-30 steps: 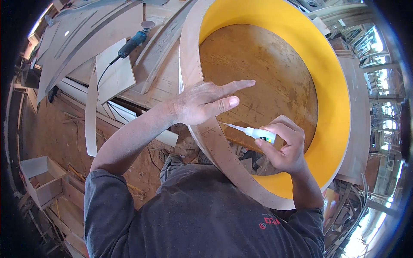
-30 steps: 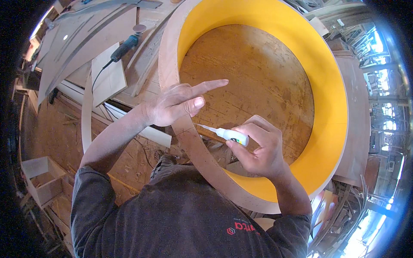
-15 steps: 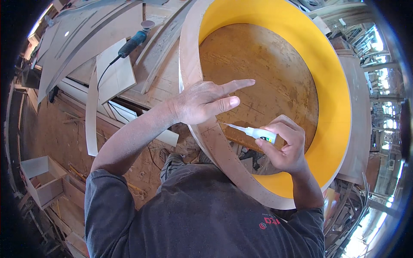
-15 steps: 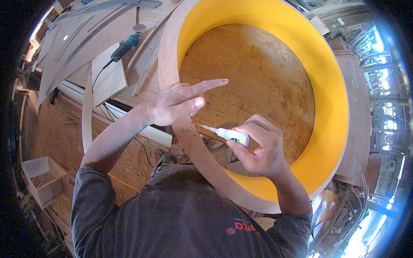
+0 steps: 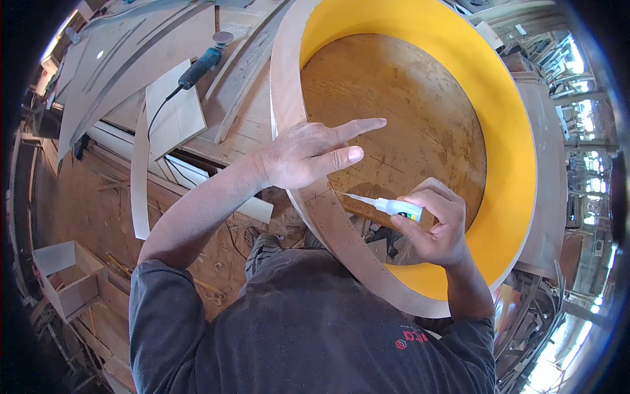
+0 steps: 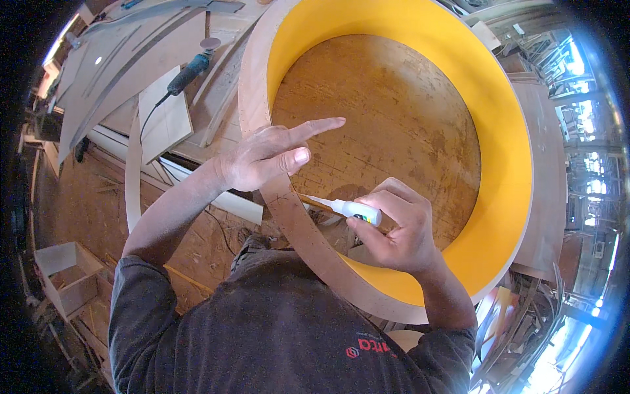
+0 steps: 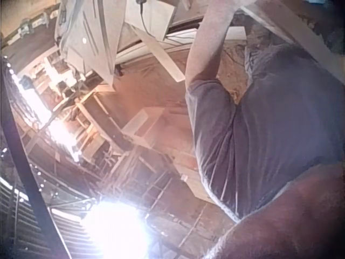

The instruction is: The person uses a hand-held power sander on the exterior of a large circular wooden frame, applies adhesive to a strip of wood veneer, and presses the veneer into place on the frame before smoothing a large wooden board by hand.

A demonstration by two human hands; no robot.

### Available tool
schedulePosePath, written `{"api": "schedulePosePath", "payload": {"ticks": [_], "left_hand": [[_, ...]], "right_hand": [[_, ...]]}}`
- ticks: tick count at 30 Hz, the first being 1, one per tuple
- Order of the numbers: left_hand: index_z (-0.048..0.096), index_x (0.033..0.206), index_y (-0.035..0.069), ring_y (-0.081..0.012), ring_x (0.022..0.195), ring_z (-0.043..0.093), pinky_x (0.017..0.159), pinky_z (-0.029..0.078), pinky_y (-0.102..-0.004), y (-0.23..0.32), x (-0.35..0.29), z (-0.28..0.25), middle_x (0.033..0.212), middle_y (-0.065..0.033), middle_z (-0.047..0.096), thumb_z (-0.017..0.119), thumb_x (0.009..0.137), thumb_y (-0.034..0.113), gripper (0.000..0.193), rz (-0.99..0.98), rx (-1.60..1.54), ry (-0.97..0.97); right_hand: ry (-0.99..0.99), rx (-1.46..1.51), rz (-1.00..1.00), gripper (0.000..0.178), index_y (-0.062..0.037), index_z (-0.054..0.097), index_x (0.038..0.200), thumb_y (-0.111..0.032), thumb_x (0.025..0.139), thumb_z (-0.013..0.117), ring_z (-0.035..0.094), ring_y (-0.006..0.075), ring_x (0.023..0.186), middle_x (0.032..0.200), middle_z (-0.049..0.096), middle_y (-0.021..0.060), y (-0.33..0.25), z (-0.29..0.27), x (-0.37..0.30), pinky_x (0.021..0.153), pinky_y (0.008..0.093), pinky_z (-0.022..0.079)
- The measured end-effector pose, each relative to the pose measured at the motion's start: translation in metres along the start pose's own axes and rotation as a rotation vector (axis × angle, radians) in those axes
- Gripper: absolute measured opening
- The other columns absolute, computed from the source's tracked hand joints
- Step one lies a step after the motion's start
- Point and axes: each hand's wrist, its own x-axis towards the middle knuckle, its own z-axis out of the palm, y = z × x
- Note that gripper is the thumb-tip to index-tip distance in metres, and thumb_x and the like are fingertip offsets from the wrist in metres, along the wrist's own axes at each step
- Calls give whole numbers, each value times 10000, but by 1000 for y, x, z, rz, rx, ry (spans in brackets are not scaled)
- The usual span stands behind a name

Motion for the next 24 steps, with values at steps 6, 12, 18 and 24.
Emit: {"api": "schedulePosePath", "payload": {"ticks": [6,12,18,24], "left_hand": [[267,1654,209,-335,659,637,714,503,-502,-4,1,4,613,-173,544,282,1065,676,752,28,-7,7],[278,1653,206,-346,651,628,699,478,-492,-2,-1,3,604,-164,529,268,1059,693,768,6,-14,-5],[262,1650,41,-233,608,543,640,439,-368,-4,5,3,614,-52,509,335,1074,625,823,76,-52,-1],[230,1639,-27,-205,681,560,705,440,-341,3,4,0,691,-59,559,319,1053,670,914,93,-196,12]], "right_hand": [[16,0,-5,218,10,720,897,-36,726,846,662,256,692,788,670,142,1,1,-5,614,338,488],[-3,17,72,222,22,750,920,-101,765,850,651,202,745,823,679,117,10,1,-14,660,303,471],[110,591,570,240,3,731,1086,-126,896,803,670,166,820,920,707,41,78,5,-46,733,277,530],[302,1250,922,325,1,663,1246,-125,960,752,674,131,892,1034,717,51,211,50,-56,808,227,540]]}}
